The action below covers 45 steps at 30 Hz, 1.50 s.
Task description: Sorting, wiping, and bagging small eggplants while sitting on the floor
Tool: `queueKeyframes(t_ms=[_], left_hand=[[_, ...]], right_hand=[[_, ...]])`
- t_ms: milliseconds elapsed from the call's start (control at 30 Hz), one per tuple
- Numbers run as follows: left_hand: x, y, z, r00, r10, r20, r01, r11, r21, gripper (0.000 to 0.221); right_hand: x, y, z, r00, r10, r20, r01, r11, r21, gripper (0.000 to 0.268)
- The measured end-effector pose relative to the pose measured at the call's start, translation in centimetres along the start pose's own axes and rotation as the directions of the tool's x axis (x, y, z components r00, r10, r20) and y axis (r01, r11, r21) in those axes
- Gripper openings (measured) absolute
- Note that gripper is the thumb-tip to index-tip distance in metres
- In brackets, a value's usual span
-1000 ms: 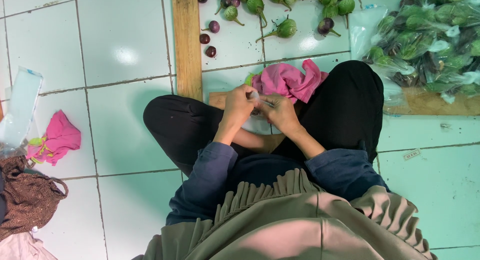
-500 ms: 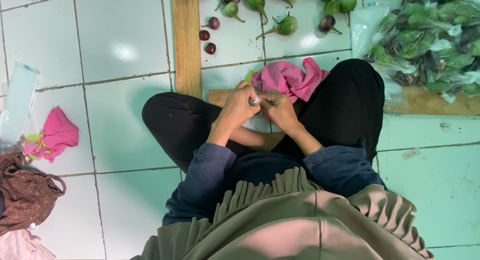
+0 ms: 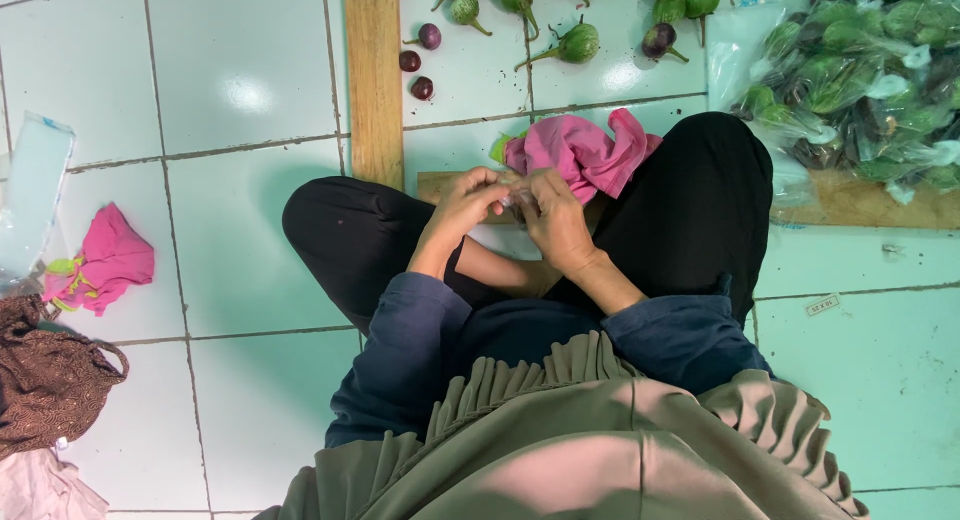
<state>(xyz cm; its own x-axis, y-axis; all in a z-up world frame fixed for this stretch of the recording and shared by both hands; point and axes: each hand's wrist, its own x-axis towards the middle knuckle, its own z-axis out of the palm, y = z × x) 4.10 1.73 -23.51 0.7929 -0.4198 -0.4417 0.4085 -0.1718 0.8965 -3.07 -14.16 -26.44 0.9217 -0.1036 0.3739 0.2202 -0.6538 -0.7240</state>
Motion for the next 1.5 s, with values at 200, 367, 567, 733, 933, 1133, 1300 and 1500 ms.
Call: queueKeyframes(t_ms=[200,367,567,733,933,1133,1300,1500], left_hand=[[1.3,-1.6,-0.2,0.996,-0.071,-0.060,0.067,0.995,-0.074,0.009],[0.3,-1.0,-0.3,0.996,-0.090,-0.021,0.085,0.982,-0.166,0.010],[0.2,-2.3,-0.3,0.997,0.036,0.066,-0.024,0.984,-0.179,0.008],[0.3,-2.9,-1.0,0.959,0.196,0.204,-0.179,0.979,-0.097,0.007],[0.1,-3.4,-0.9,0.969,0.161,0.187,-0.154,0.987,-0.054,0.018],[-0.5,-2.5,0.5,0.961,0.271,0.052,-0.275,0.930,0.243,0.018],[-0.1,-2.3,1.8,0.918,0.388,-0.085,-0.307,0.829,0.468,0.020],[0.8,-3.6,2.9,0.931,0.322,-0.173,-0.133,0.739,0.661,0.015]], right_hand=[[-0.1,-1.1,-1.0,0.998,-0.068,-0.007,0.068,0.992,0.108,0.057],[0.4,-2.4,-1.7,0.995,-0.100,-0.016,0.101,0.982,0.158,0.064],[0.5,-0.7,-1.3,1.000,-0.018,0.013,0.017,0.994,0.110,0.055],[0.9,1.4,-1.3,0.990,0.078,0.116,-0.089,0.992,0.092,0.035],[0.7,2.5,-0.9,0.961,0.203,0.190,-0.240,0.950,0.202,0.018],[0.3,3.1,0.6,0.972,0.197,0.128,-0.211,0.972,0.105,0.011],[1.0,2.1,-0.5,0.949,0.282,0.139,-0.303,0.939,0.162,0.010],[1.4,-0.5,-2.1,0.904,0.346,0.253,-0.409,0.870,0.275,0.018]])
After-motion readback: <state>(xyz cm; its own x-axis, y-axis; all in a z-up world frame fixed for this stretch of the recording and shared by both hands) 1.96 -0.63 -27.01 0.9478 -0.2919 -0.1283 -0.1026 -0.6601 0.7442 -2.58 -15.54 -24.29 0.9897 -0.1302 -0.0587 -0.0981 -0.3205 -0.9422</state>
